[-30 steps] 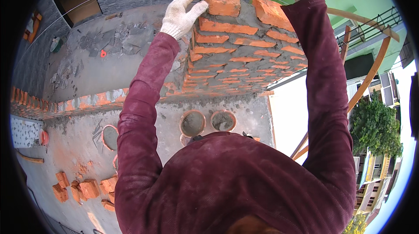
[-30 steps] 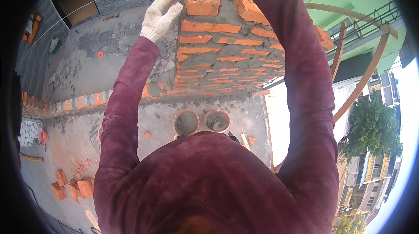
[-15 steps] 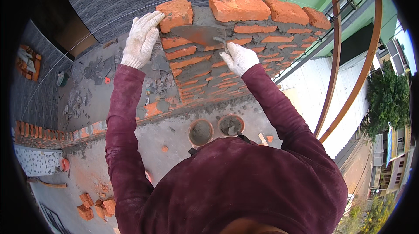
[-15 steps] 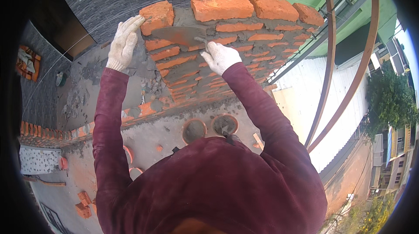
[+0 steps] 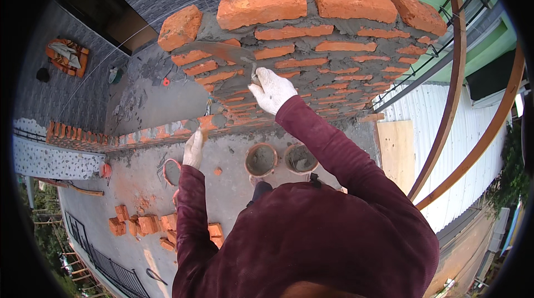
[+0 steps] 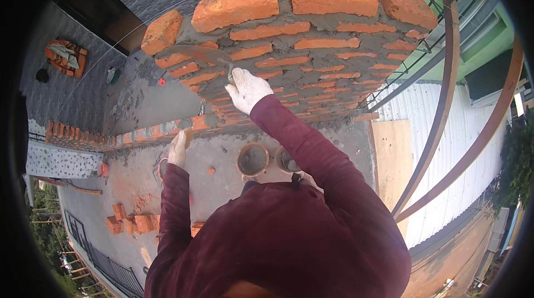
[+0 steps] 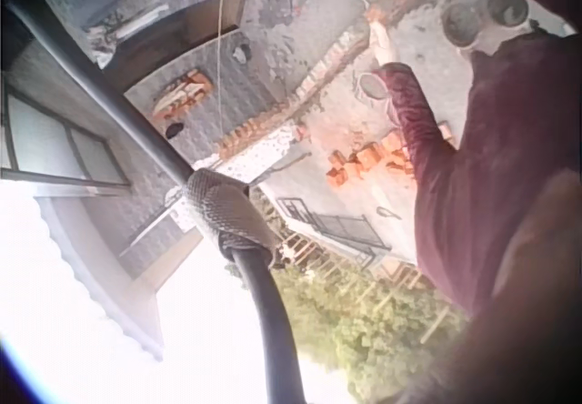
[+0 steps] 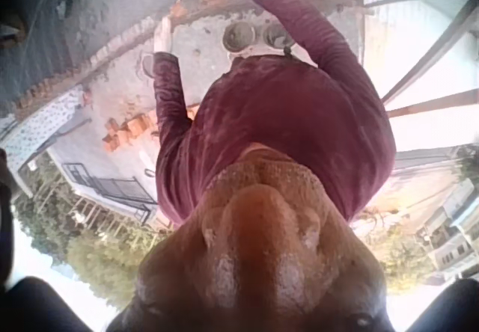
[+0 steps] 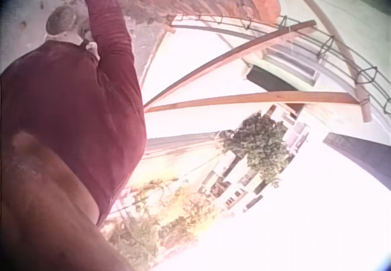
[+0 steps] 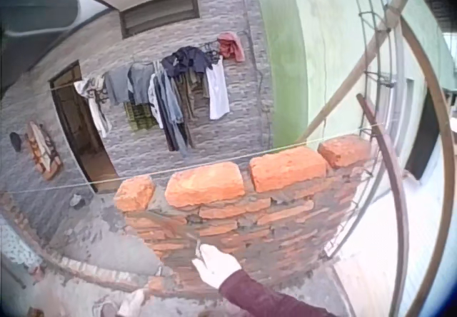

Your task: The person lays red bricks onto a partially built wall using a trowel to apply mortar. They repeatedly scoop mortar from a bucket, spread it on the bricks, and tap each brick into place along a guide string.

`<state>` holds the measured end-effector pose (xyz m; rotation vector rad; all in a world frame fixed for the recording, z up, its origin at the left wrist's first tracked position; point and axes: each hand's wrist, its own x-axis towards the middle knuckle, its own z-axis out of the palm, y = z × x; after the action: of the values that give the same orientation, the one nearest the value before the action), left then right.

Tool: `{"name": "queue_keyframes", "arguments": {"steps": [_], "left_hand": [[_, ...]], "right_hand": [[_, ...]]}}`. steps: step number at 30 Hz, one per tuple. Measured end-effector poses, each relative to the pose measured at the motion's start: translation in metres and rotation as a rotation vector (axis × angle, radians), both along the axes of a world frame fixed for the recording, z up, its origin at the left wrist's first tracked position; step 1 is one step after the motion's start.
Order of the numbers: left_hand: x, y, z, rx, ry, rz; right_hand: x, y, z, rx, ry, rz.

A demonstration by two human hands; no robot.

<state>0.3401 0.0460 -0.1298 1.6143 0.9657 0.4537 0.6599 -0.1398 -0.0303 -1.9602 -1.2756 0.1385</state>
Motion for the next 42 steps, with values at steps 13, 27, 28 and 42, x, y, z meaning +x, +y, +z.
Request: {"name": "queue_keyframes", "arguments": {"steps": [13, 27, 28, 42], "left_hand": [[-0.154, -0.308, -0.181, -0.583, 0.604, -0.287], [-0.148, -0.349, -0.292, -0.271, 1.071, -0.673], [-0.155, -0.348, -0.299, -0.263, 1.024, -0.590], [-0.155, -0.354, -0.323, -0.289, 0.992, -0.512]], "right_hand": [[0.024, -0.258, -0.193, -1.047, 0.225, -0.036], [-0.022, -0.214, -0.417, -1.612, 0.129, 0.119], [-0.012, -0.208, -0.451, -1.643, 0.075, 0.134], [0.002, -0.209, -0.734, -1.523, 0.118, 0.350]]}}
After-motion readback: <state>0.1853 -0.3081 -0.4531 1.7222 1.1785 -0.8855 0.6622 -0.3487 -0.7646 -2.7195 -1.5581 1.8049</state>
